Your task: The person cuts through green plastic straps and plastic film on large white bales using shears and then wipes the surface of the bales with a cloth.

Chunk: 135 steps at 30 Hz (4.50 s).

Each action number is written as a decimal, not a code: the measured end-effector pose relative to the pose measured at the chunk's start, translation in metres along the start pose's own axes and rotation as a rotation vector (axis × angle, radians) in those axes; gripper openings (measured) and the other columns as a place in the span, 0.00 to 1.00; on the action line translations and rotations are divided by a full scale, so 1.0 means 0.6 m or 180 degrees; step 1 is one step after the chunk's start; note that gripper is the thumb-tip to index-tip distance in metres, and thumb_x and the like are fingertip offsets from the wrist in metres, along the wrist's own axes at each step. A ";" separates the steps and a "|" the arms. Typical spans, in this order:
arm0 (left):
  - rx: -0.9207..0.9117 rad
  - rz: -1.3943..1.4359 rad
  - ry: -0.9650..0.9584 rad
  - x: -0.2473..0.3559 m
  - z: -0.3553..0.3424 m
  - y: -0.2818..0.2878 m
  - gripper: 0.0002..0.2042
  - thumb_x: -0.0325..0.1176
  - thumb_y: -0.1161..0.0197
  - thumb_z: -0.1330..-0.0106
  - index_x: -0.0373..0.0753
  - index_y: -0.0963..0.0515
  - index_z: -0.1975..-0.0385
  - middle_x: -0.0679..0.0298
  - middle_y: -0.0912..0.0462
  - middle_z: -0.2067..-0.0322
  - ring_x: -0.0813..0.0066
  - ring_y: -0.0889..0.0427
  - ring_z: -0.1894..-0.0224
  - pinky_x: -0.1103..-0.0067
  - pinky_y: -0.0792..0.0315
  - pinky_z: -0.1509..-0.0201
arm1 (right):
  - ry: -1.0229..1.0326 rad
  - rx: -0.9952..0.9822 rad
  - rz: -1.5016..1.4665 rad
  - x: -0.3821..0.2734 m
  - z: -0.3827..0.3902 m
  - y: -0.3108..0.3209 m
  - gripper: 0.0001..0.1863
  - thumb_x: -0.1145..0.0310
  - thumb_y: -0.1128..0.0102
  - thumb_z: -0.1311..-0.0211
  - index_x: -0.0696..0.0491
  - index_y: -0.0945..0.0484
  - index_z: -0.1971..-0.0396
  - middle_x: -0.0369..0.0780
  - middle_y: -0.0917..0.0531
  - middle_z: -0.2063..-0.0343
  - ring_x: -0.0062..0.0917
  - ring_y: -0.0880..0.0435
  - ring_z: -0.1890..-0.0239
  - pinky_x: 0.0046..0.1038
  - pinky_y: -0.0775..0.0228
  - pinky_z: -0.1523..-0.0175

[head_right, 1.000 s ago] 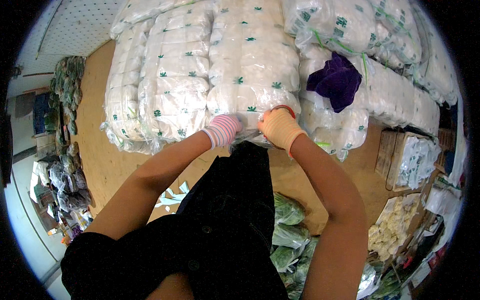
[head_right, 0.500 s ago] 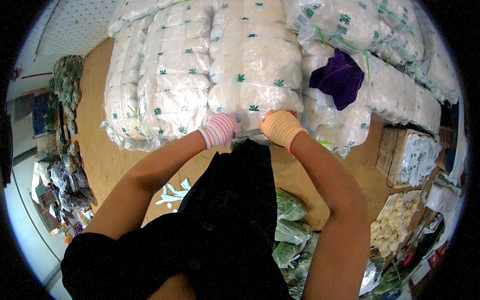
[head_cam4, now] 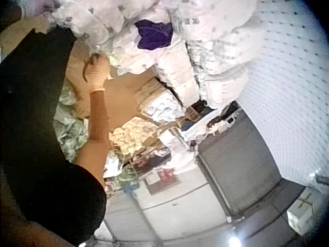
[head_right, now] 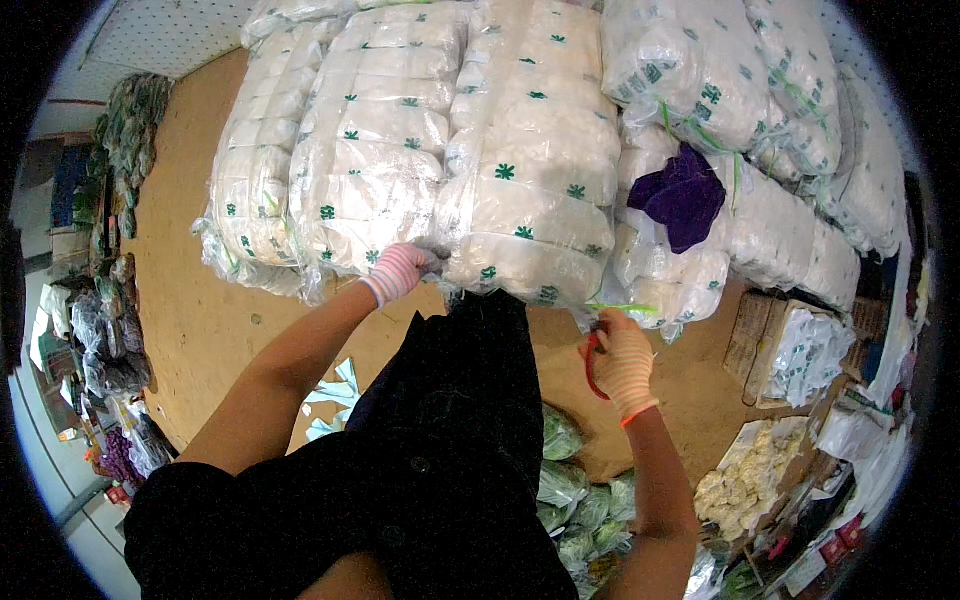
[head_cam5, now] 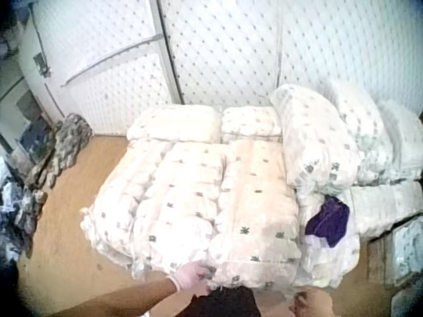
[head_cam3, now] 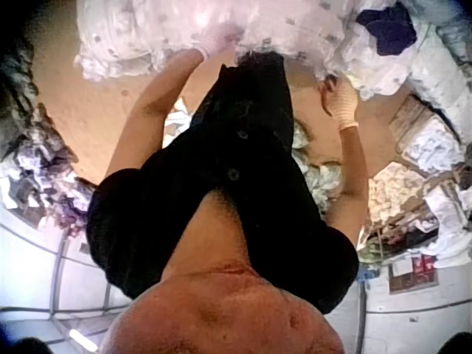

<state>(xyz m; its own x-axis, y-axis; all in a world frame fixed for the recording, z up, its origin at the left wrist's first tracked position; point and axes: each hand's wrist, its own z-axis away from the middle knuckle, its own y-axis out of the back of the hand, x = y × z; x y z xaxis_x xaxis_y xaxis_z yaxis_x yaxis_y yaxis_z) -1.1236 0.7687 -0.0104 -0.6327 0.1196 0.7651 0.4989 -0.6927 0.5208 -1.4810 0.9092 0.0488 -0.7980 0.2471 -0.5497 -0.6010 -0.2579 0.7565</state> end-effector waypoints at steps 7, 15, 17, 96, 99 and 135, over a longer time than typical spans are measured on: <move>-0.0188 0.1832 0.1423 -0.008 0.129 0.001 0.30 0.23 0.39 0.51 0.42 0.35 0.43 0.57 0.30 0.47 0.69 0.26 0.53 0.80 0.30 0.53 | -0.2479 0.1320 -0.1996 0.031 -0.037 0.063 0.24 0.64 0.36 0.52 0.57 0.31 0.56 0.46 0.22 0.65 0.35 0.23 0.62 0.30 0.32 0.61; -0.1330 -0.1002 0.2870 -0.088 0.255 -0.031 0.17 0.43 0.40 0.48 0.46 0.22 0.60 0.54 0.20 0.64 0.58 0.22 0.59 0.69 0.30 0.54 | -0.2548 0.1192 -0.1315 0.133 -0.156 0.103 0.20 0.61 0.42 0.55 0.63 0.25 0.66 0.48 0.20 0.77 0.38 0.20 0.70 0.33 0.28 0.60; -0.0805 -0.1077 0.2886 -0.039 0.232 -0.009 0.15 0.46 0.40 0.48 0.42 0.21 0.67 0.53 0.20 0.70 0.56 0.21 0.65 0.68 0.29 0.58 | -0.1728 0.0235 0.1310 0.126 -0.174 0.135 0.21 0.60 0.42 0.55 0.62 0.25 0.65 0.50 0.20 0.77 0.43 0.20 0.71 0.39 0.29 0.61; 0.1115 0.0017 0.1522 0.094 -0.143 0.050 0.15 0.41 0.41 0.47 0.35 0.29 0.69 0.49 0.23 0.72 0.51 0.23 0.67 0.65 0.30 0.62 | 0.0629 0.0834 -0.0008 -0.195 -0.439 0.119 0.27 0.61 0.37 0.54 0.57 0.29 0.53 0.50 0.28 0.53 0.42 0.30 0.50 0.33 0.38 0.46; 0.0746 -0.0020 0.1751 0.115 -0.102 0.051 0.13 0.39 0.42 0.47 0.36 0.29 0.68 0.48 0.23 0.72 0.51 0.23 0.66 0.65 0.30 0.62 | -0.0097 0.0890 0.0686 -0.255 -0.471 0.072 0.31 0.54 0.38 0.56 0.48 0.32 0.49 0.49 0.35 0.47 0.45 0.31 0.51 0.38 0.39 0.46; 0.0455 0.0124 0.1536 0.007 -0.002 0.018 0.17 0.32 0.40 0.48 0.36 0.27 0.57 0.49 0.22 0.65 0.56 0.23 0.60 0.71 0.27 0.58 | -0.0965 0.1541 -0.1547 -0.024 0.015 0.004 0.26 0.65 0.31 0.59 0.61 0.25 0.59 0.43 0.21 0.61 0.30 0.23 0.58 0.27 0.34 0.51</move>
<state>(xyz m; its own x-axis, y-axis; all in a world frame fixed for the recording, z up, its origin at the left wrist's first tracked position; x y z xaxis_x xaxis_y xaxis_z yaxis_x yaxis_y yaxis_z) -1.1216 0.7612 -0.0020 -0.7968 -0.2704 0.5403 0.5824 -0.5816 0.5679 -1.4704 0.9136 0.0617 -0.3581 0.4928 -0.7930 -0.7397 0.3686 0.5631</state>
